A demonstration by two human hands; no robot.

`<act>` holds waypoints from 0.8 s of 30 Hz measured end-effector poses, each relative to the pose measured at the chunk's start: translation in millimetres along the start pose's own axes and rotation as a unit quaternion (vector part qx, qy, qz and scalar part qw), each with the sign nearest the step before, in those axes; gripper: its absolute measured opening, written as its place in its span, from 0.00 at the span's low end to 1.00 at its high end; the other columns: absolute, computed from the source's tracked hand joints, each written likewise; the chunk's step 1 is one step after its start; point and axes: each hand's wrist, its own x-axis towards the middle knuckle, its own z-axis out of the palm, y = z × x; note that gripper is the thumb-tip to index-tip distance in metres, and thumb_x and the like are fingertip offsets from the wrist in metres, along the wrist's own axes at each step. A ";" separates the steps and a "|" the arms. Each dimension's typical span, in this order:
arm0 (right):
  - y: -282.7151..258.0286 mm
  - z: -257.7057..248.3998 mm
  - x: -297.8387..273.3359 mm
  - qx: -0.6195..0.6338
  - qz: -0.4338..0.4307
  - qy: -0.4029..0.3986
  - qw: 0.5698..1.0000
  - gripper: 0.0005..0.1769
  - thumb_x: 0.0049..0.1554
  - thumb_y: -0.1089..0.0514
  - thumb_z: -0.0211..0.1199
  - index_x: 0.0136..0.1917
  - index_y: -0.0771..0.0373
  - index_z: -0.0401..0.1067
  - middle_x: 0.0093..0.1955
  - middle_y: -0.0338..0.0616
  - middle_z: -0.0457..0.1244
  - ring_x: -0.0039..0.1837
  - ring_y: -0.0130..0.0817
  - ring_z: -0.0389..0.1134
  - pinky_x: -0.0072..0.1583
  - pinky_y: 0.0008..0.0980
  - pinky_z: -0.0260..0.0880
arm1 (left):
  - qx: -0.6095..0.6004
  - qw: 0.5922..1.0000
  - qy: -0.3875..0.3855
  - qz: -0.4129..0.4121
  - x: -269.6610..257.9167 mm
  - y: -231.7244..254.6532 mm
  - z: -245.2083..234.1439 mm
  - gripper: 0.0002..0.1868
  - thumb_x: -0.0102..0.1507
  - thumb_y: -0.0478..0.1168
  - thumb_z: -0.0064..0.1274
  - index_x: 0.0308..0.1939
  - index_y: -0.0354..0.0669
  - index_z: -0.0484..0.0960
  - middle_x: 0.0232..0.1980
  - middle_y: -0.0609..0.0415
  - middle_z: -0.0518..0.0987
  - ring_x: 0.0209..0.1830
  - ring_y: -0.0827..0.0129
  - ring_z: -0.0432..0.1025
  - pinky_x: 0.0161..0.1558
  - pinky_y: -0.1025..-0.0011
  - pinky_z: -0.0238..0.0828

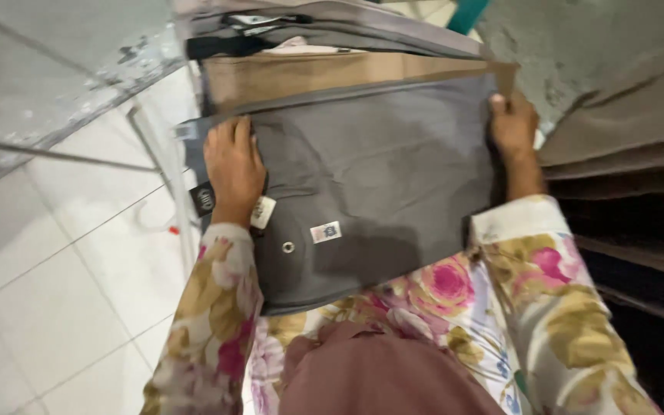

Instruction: Smoothing out and folding pairs of pants to organize them for display or storage.

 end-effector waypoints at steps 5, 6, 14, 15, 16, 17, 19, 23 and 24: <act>-26.8 -14.5 -5.6 0.019 0.095 -0.072 0.993 0.18 0.72 0.48 0.59 0.55 0.67 0.71 0.50 0.64 0.68 0.52 0.67 0.67 0.52 0.60 0.67 | 0.039 0.999 0.036 -0.010 20.3 -32.2 18.8 0.11 0.60 0.36 0.59 0.45 0.46 0.79 0.45 0.49 0.71 0.44 0.51 0.67 0.47 0.56 0.66; -29.5 -18.3 -11.1 0.019 0.062 -0.045 0.997 0.16 0.70 0.53 0.60 0.55 0.72 0.70 0.50 0.62 0.68 0.47 0.61 0.67 0.49 0.52 0.66 | 0.031 0.998 0.031 -0.052 27.6 -24.7 16.1 0.09 0.60 0.32 0.59 0.43 0.42 0.76 0.50 0.44 0.72 0.47 0.49 0.67 0.49 0.55 0.66; -35.8 -17.6 -25.9 0.052 0.053 0.045 0.996 0.12 0.69 0.59 0.63 0.49 0.72 0.71 0.43 0.57 0.67 0.42 0.52 0.65 0.47 0.46 0.67 | -0.038 0.999 0.022 -0.017 60.6 -31.0 14.2 0.06 0.60 0.30 0.56 0.35 0.41 0.74 0.40 0.49 0.76 0.44 0.53 0.68 0.58 0.58 0.58; -36.0 -15.6 -27.9 0.061 0.059 0.075 0.994 0.13 0.70 0.59 0.62 0.47 0.71 0.70 0.41 0.54 0.65 0.40 0.46 0.63 0.47 0.42 0.67 | -0.033 0.999 0.023 -0.019 67.4 -27.3 12.5 0.06 0.61 0.31 0.56 0.35 0.42 0.74 0.38 0.50 0.75 0.42 0.54 0.68 0.58 0.58 0.58; -28.5 -12.0 -28.2 0.062 0.058 0.072 0.994 0.13 0.70 0.59 0.62 0.47 0.71 0.70 0.41 0.54 0.65 0.40 0.46 0.63 0.47 0.42 0.67 | -0.032 0.999 0.022 -0.022 68.0 -31.9 27.4 0.06 0.61 0.31 0.56 0.35 0.42 0.74 0.38 0.50 0.75 0.42 0.54 0.68 0.58 0.58 0.58; -20.9 -8.1 -27.1 0.034 0.047 0.072 0.996 0.14 0.69 0.58 0.64 0.46 0.72 0.70 0.41 0.56 0.66 0.40 0.50 0.64 0.46 0.45 0.67 | 0.025 0.999 -0.014 -0.037 69.8 -36.7 42.8 0.06 0.60 0.33 0.57 0.40 0.42 0.77 0.43 0.48 0.77 0.45 0.53 0.69 0.57 0.57 0.58; -11.6 -6.8 -23.5 0.005 0.036 0.071 0.997 0.15 0.68 0.58 0.65 0.46 0.73 0.71 0.40 0.59 0.67 0.39 0.53 0.65 0.45 0.47 0.66 | 0.081 0.994 -0.051 -0.051 69.7 -42.7 63.8 0.11 0.60 0.36 0.58 0.46 0.43 0.81 0.47 0.47 0.80 0.49 0.53 0.70 0.56 0.57 0.59; -12.5 -30.8 -23.2 0.021 0.084 -0.009 0.996 0.21 0.72 0.51 0.63 0.45 0.73 0.73 0.41 0.57 0.67 0.41 0.52 0.63 0.48 0.46 0.66 | 0.102 0.991 -0.050 -0.070 65.3 -46.0 79.6 0.14 0.60 0.39 0.59 0.49 0.46 0.78 0.49 0.50 0.77 0.51 0.52 0.68 0.55 0.55 0.60; -16.7 -40.2 -24.8 0.078 0.093 -0.034 0.992 0.24 0.75 0.50 0.58 0.46 0.74 0.72 0.41 0.55 0.65 0.41 0.46 0.60 0.48 0.43 0.63 | 0.126 0.989 -0.050 -0.061 64.1 -47.7 79.9 0.17 0.60 0.40 0.59 0.53 0.44 0.78 0.50 0.47 0.77 0.51 0.51 0.69 0.57 0.54 0.59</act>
